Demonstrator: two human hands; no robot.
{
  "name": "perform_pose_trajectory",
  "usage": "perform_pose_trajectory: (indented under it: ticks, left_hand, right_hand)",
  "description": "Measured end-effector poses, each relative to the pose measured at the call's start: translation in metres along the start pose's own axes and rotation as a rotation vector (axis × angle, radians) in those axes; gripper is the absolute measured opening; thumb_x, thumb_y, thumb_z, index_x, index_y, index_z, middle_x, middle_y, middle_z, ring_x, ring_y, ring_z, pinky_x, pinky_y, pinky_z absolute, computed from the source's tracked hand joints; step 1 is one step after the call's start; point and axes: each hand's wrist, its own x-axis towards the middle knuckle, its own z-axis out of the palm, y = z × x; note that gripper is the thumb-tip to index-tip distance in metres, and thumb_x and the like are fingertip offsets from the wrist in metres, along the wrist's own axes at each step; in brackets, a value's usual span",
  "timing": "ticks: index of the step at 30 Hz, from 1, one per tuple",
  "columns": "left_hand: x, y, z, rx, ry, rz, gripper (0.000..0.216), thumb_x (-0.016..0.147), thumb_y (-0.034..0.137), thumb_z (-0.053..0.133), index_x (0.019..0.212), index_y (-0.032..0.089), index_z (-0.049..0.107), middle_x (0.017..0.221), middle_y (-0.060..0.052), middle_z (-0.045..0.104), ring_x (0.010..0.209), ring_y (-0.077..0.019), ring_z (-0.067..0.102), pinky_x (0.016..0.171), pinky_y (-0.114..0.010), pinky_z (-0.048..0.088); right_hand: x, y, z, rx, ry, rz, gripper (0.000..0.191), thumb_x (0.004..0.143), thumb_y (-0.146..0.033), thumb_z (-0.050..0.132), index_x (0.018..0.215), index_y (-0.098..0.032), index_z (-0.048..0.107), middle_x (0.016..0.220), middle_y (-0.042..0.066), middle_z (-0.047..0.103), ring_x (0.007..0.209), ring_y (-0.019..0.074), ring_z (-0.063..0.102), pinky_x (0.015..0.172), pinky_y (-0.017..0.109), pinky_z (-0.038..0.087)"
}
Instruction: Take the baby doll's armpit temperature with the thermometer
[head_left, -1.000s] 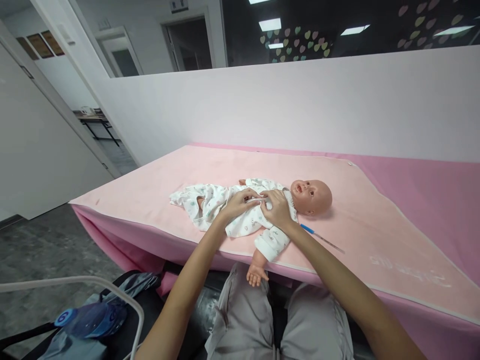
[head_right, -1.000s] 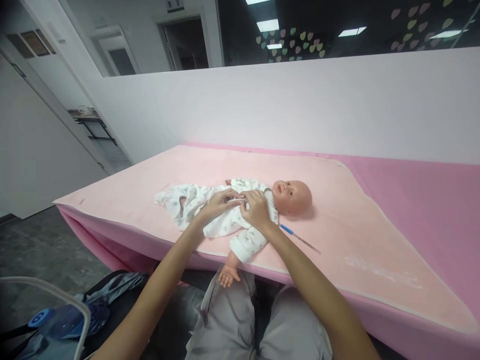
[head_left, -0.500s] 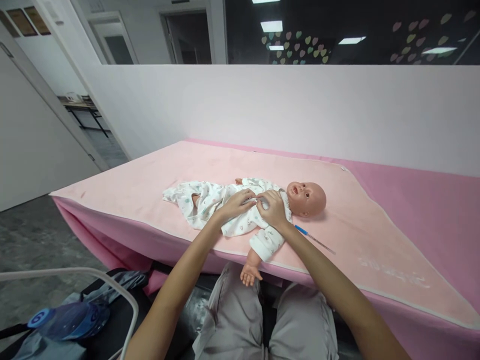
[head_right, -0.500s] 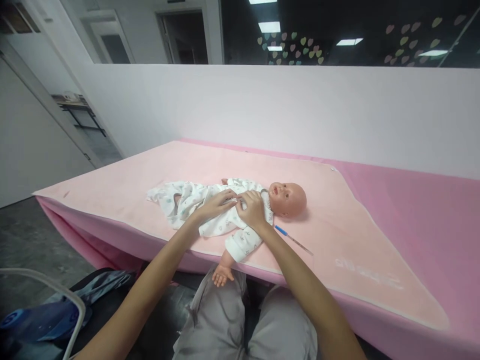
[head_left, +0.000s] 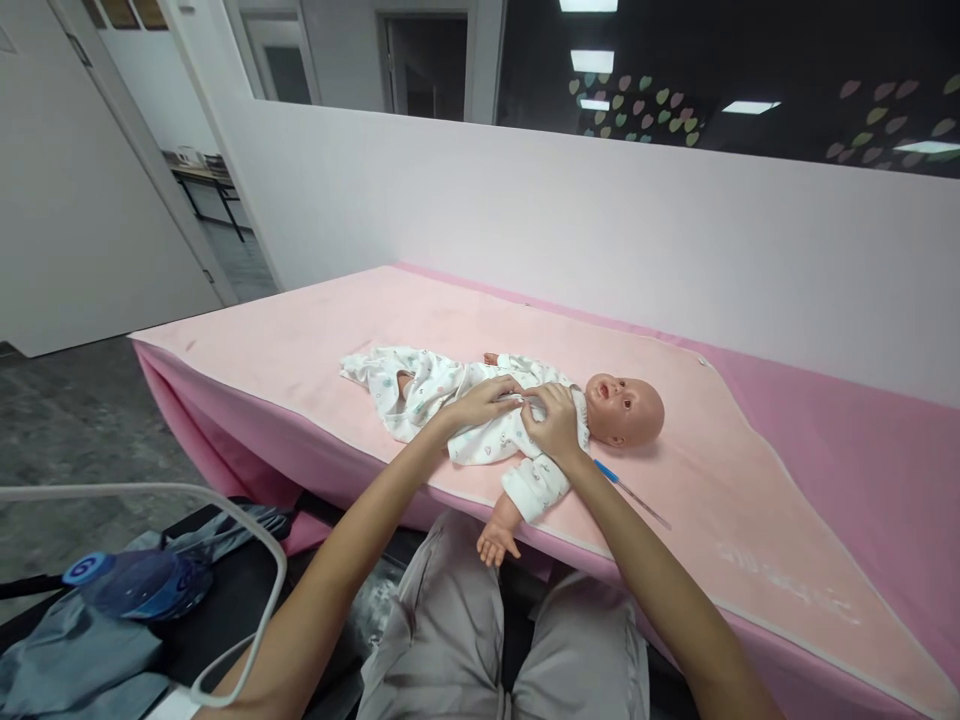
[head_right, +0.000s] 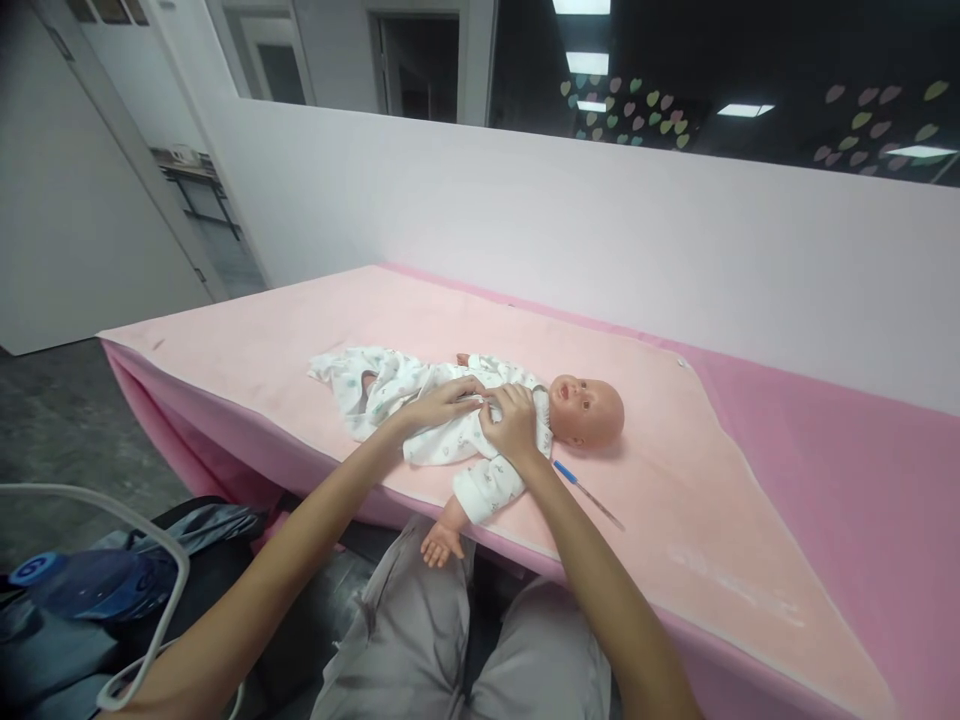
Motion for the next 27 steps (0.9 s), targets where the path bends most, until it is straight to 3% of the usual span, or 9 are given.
perform_pose_trajectory:
  ticks: [27]
  left_hand:
    - [0.000,0.003,-0.005,-0.218,0.011,-0.074,0.020,0.080,0.030,0.054,0.092,0.015,0.058,0.092,-0.005,0.056,0.090,-0.0158,0.051,0.084,-0.029,0.039]
  right_hand:
    - [-0.001,-0.003,-0.004,0.012,0.027,-0.008,0.015,0.073,-0.012,0.049,0.082,-0.020,0.058,0.078,0.002,0.061,0.080,0.0184,0.053,0.077,0.033,0.038]
